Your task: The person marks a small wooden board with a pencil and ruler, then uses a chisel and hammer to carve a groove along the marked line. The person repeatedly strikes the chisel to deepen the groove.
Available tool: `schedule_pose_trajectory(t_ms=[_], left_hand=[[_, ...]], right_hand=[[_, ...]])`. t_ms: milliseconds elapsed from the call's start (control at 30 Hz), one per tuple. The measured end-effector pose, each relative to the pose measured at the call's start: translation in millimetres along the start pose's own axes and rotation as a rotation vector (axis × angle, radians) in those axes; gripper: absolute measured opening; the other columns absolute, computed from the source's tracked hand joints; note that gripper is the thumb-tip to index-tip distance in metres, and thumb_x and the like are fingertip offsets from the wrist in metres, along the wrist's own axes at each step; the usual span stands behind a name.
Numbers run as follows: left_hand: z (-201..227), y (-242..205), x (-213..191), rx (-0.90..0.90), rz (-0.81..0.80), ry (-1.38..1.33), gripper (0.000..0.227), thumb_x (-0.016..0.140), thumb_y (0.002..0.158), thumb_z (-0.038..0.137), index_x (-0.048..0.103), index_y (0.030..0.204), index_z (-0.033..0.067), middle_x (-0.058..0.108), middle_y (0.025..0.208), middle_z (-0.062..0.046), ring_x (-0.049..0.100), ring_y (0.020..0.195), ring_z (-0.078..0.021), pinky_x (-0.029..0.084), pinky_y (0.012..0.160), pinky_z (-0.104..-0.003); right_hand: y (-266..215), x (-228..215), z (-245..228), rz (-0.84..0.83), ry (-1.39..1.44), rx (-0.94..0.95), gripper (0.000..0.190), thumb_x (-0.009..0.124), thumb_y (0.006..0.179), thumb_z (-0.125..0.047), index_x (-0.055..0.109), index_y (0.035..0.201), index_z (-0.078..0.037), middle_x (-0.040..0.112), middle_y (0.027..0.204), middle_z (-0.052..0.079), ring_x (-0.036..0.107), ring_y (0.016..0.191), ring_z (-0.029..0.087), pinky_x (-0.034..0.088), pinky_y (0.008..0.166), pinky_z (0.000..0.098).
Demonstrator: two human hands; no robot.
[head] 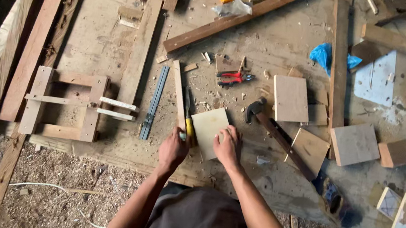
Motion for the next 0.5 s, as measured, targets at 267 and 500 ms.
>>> schedule_pose_trajectory(t_ms=[267, 500], left_hand=[[-5, 11, 4, 0.010, -0.134, 0.022, 0.040, 0.057, 0.099, 0.043, 0.049, 0.120, 0.0105, 0.072, 0.088, -0.025, 0.071, 0.077, -0.0463, 0.056, 0.066, -0.057], [-10, 25, 1, -0.056, -0.090, -0.017, 0.046, 0.059, 0.098, 0.040, 0.048, 0.122, 0.0032, 0.071, 0.083, -0.030, 0.071, 0.077, -0.0482, 0.056, 0.068, -0.057]], right_hand=[[-1, 18, -1, -0.043, -0.047, 0.113, 0.029, 0.075, 0.082, -0.020, 0.066, 0.104, -0.003, 0.058, 0.121, 0.016, 0.056, 0.110, 0.040, 0.046, 0.092, 0.0515], [0, 18, -4, -0.075, -0.039, 0.144, 0.046, 0.073, 0.086, -0.025, 0.060, 0.122, 0.000, 0.052, 0.131, 0.020, 0.054, 0.118, 0.042, 0.046, 0.095, 0.0521]])
Point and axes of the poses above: each hand's wrist, its own y-axis towards the middle knuckle, its own x-axis out of the palm, z = x × y, the point moved 8 cm from there along y, towards the middle knuckle
